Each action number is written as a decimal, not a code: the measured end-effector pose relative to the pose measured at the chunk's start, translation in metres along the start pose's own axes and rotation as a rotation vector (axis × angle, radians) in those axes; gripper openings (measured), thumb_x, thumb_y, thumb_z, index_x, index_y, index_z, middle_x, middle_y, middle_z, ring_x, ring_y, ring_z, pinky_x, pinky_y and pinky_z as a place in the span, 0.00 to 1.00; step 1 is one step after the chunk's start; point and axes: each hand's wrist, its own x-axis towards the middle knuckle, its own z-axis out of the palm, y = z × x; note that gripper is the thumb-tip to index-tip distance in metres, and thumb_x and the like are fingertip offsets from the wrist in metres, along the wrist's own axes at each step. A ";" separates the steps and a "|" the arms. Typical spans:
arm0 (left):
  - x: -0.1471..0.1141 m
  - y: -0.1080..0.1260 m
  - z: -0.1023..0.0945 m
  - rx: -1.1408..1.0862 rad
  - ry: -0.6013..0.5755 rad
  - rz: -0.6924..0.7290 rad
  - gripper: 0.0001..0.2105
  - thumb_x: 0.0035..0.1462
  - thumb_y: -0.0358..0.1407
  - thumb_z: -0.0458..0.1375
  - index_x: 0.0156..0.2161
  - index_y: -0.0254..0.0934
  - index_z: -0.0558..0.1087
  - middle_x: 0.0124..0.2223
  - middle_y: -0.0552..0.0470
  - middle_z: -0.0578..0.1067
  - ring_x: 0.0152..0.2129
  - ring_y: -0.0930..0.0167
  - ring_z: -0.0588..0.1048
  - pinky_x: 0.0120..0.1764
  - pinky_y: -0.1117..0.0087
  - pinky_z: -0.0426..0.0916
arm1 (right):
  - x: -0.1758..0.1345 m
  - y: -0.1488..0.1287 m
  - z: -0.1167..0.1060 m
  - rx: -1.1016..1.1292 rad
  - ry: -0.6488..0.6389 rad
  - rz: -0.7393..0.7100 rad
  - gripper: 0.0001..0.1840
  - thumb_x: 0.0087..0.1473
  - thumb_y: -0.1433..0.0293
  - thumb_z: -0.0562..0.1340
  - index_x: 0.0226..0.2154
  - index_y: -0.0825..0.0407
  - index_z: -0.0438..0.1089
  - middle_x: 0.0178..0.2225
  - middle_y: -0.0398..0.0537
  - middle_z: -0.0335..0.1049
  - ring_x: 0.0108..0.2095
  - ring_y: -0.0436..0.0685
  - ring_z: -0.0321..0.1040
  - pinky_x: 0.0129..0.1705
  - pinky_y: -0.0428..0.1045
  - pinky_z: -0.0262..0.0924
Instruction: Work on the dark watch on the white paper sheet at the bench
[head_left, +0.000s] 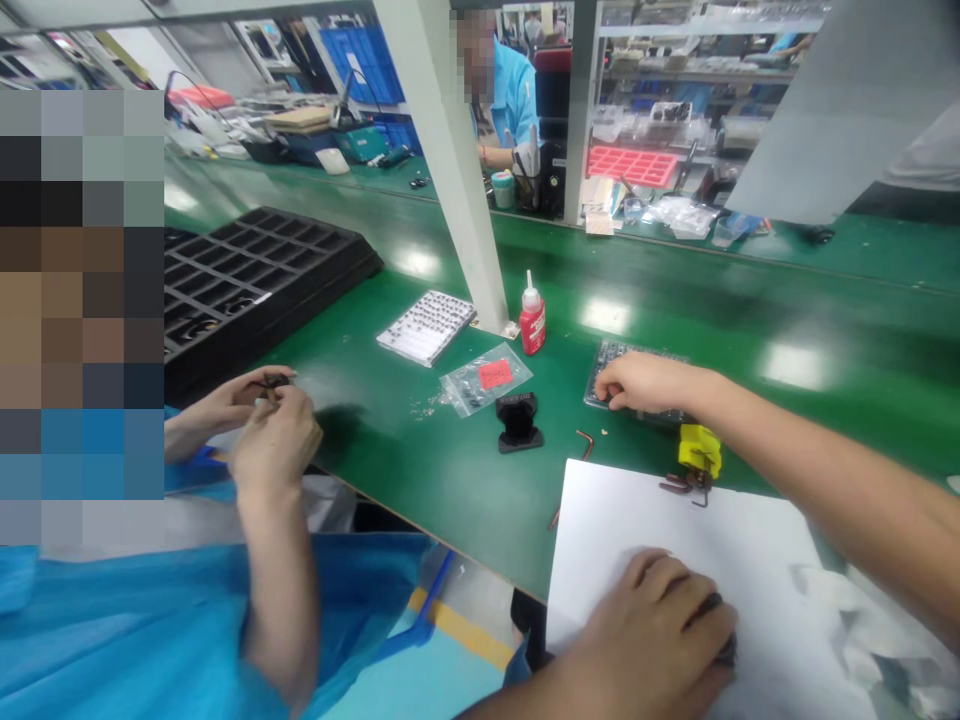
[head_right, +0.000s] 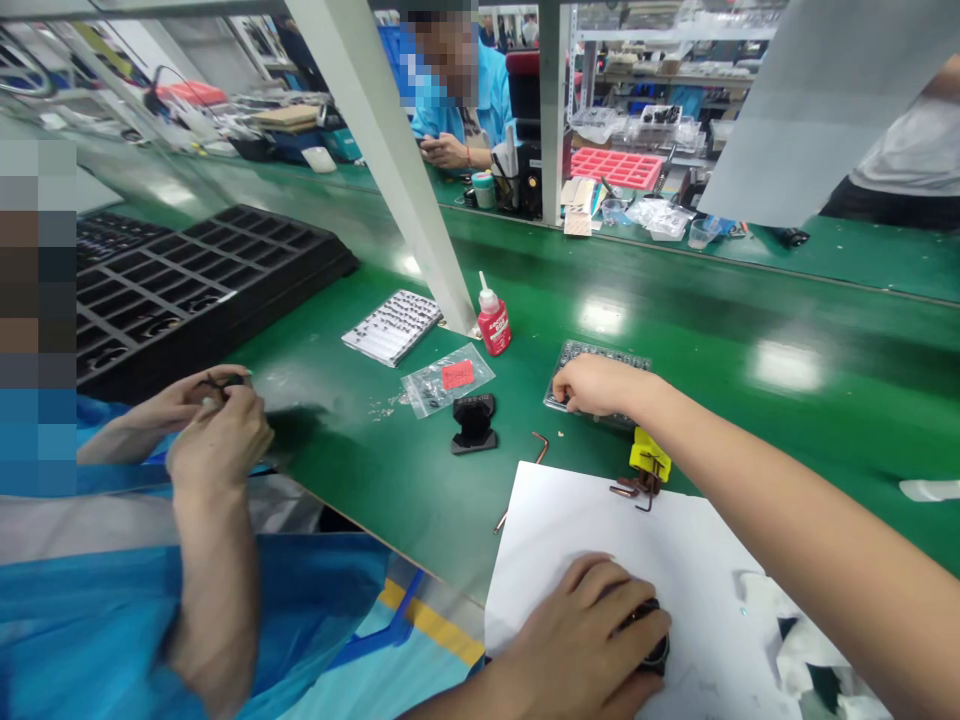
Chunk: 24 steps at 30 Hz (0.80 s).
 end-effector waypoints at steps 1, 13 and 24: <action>0.000 0.000 0.000 0.010 -0.010 0.001 0.19 0.75 0.47 0.52 0.60 0.37 0.69 0.56 0.47 0.76 0.52 0.62 0.70 0.61 0.59 0.62 | 0.001 0.000 -0.002 0.012 -0.012 0.004 0.08 0.59 0.72 0.68 0.43 0.52 0.79 0.36 0.46 0.79 0.35 0.55 0.73 0.38 0.49 0.62; 0.000 -0.001 -0.001 0.008 -0.017 0.010 0.19 0.75 0.47 0.51 0.60 0.36 0.69 0.57 0.48 0.76 0.53 0.63 0.69 0.62 0.59 0.61 | -0.004 0.002 -0.005 0.053 0.002 0.016 0.10 0.59 0.73 0.66 0.43 0.47 0.81 0.36 0.43 0.81 0.35 0.55 0.75 0.37 0.47 0.61; 0.000 0.001 0.000 0.009 0.013 0.003 0.18 0.75 0.46 0.52 0.59 0.36 0.70 0.56 0.49 0.76 0.52 0.63 0.70 0.62 0.59 0.61 | -0.002 0.005 -0.004 -0.012 -0.018 -0.034 0.11 0.56 0.74 0.70 0.43 0.49 0.81 0.36 0.46 0.79 0.36 0.57 0.72 0.35 0.49 0.54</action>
